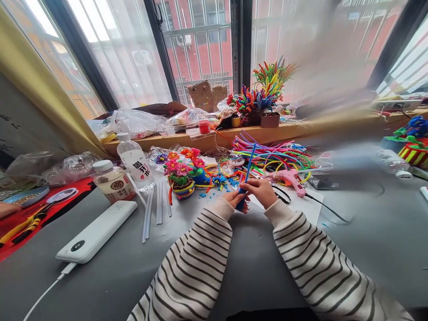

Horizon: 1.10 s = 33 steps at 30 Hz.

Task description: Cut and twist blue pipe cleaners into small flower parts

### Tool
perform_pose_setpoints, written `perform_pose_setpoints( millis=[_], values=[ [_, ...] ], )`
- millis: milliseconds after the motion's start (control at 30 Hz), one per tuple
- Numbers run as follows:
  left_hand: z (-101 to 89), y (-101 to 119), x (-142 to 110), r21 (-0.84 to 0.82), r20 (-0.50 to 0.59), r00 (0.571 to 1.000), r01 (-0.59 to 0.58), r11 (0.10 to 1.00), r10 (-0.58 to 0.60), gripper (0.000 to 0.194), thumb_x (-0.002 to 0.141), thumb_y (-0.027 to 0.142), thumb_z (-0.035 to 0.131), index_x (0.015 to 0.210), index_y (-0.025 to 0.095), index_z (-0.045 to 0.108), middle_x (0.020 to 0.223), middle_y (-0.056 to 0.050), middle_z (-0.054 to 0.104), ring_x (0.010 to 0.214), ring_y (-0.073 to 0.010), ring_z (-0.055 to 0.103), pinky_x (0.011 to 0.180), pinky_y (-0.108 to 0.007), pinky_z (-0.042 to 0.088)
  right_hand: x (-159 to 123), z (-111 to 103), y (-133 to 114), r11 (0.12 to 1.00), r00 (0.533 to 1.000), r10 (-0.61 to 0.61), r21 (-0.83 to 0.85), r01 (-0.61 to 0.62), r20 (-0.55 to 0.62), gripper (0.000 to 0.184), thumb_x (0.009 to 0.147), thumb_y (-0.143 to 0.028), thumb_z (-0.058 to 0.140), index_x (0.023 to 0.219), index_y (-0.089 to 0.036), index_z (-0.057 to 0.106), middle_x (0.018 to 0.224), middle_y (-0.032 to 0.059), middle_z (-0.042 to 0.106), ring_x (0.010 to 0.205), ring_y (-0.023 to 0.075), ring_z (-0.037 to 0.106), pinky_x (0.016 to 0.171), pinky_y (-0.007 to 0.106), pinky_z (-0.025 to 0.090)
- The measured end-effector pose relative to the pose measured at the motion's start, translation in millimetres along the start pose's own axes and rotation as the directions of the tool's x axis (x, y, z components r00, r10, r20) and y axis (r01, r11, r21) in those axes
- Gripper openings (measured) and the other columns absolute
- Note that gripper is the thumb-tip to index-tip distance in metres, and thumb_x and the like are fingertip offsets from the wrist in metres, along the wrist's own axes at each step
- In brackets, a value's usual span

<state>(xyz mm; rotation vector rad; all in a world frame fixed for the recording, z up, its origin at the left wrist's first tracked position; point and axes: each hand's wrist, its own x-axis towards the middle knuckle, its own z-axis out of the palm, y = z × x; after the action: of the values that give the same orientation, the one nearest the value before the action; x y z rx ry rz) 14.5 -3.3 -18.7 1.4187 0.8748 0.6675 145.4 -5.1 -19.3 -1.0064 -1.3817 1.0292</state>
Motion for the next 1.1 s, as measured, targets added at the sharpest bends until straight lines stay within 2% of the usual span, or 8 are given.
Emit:
perform_pose_setpoints(
  millis=[133, 233, 333, 433, 533, 667, 933, 1100],
  values=[
    [-9.1, -2.6, 3.3, 0.014, -0.096, 0.995, -0.004, 1.0, 0.005, 0.033, 0.053, 0.044, 0.057, 0.05, 0.013, 0.048, 0.037, 0.005, 0.043, 0.029, -0.0041, 0.039, 0.035, -0.018, 0.031, -0.7, 3.1, -1.4, 0.971, 0.985, 0.168, 0.181, -0.158, -0.042, 0.023, 0.052, -0.034, 0.063, 0.059, -0.013, 0.061, 0.05, -0.001, 0.058, 0.045, 0.0094, 0.053, 0.049, 0.023, 0.046],
    [-17.0, -4.4, 5.6, 0.052, -0.212, 0.977, -0.027, 0.998, 0.038, 0.029, 0.052, 0.039, 0.059, 0.05, 0.011, 0.053, 0.032, 0.006, 0.04, 0.028, -0.0023, 0.034, 0.033, -0.017, 0.025, -0.9, 4.6, -3.9, 0.94, 0.968, 0.23, 0.279, -0.195, -0.099, 0.021, 0.049, -0.031, 0.066, 0.059, -0.012, 0.062, 0.053, -0.0008, 0.059, 0.049, 0.0091, 0.055, 0.054, 0.022, 0.048],
    [-20.7, -3.4, 6.3, -0.024, -0.398, 0.917, -0.034, 0.999, 0.022, 0.024, 0.048, 0.03, 0.064, 0.061, 0.011, 0.061, 0.037, 0.005, 0.047, 0.033, -0.0035, 0.04, 0.037, -0.017, 0.031, -0.2, 5.3, -6.3, 0.924, 0.952, 0.263, 0.324, -0.203, -0.155, 0.021, 0.047, -0.029, 0.067, 0.059, -0.013, 0.062, 0.054, -0.0014, 0.059, 0.049, 0.0078, 0.055, 0.054, 0.021, 0.049],
    [-19.9, 1.4, 4.4, -0.147, -0.498, 0.866, -0.031, 0.989, -0.047, 0.025, 0.044, 0.022, 0.068, 0.065, 0.01, 0.063, 0.042, 0.002, 0.053, 0.04, -0.0059, 0.047, 0.044, -0.019, 0.039, 0.9, 5.1, -7.4, 0.919, 0.945, 0.272, 0.341, -0.199, -0.181, 0.022, 0.046, -0.029, 0.068, 0.06, -0.013, 0.062, 0.054, -0.0011, 0.06, 0.049, 0.0081, 0.055, 0.055, 0.022, 0.049],
    [-18.4, 6.1, 1.2, -0.267, -0.51, 0.855, -0.05, 0.962, -0.097, 0.024, 0.042, 0.017, 0.069, 0.064, 0.01, 0.063, 0.046, 0.001, 0.056, 0.044, -0.0076, 0.051, 0.052, -0.022, 0.044, 1.7, 3.9, -6.5, 0.926, 0.944, 0.256, 0.332, -0.178, -0.206, 0.022, 0.046, -0.029, 0.068, 0.06, -0.013, 0.062, 0.055, -0.001, 0.061, 0.049, 0.0084, 0.056, 0.057, 0.023, 0.05],
    [-19.0, 7.1, -0.6, -0.381, -0.465, 0.879, -0.087, 0.92, -0.11, 0.025, 0.042, 0.013, 0.068, 0.066, 0.009, 0.063, 0.049, -0.001, 0.059, 0.047, -0.0092, 0.055, 0.06, -0.024, 0.047, 2.4, 1.8, -3.1, 0.945, 0.949, 0.215, 0.294, -0.143, -0.229, 0.025, 0.046, -0.03, 0.068, 0.063, -0.013, 0.063, 0.055, -0.0009, 0.061, 0.049, 0.0098, 0.057, 0.055, 0.023, 0.05],
    [-21.5, 6.9, 1.9, -0.343, -0.554, 0.83, -0.153, 0.927, -0.067, 0.021, 0.043, 0.014, 0.068, 0.062, 0.01, 0.062, 0.049, 0.0, 0.058, 0.047, -0.0092, 0.056, 0.065, -0.027, 0.048, 4.0, 0.2, 1.4, 0.971, 0.956, 0.131, 0.228, -0.071, -0.262, 0.024, 0.048, -0.033, 0.066, 0.061, -0.013, 0.062, 0.049, -0.0013, 0.058, 0.044, 0.0095, 0.054, 0.046, 0.02, 0.047],
    [-21.0, 7.4, -0.1, -0.37, -0.521, 0.85, -0.141, 0.918, -0.079, 0.02, 0.043, 0.014, 0.068, 0.061, 0.009, 0.062, 0.05, -0.001, 0.06, 0.05, -0.0096, 0.056, 0.067, -0.026, 0.048, 3.8, 0.7, -1.0, 0.964, 0.94, 0.153, 0.254, -0.075, -0.305, 0.023, 0.048, -0.033, 0.066, 0.058, -0.013, 0.061, 0.044, -0.0025, 0.056, 0.04, 0.0068, 0.051, 0.04, 0.017, 0.044]
  ],
)
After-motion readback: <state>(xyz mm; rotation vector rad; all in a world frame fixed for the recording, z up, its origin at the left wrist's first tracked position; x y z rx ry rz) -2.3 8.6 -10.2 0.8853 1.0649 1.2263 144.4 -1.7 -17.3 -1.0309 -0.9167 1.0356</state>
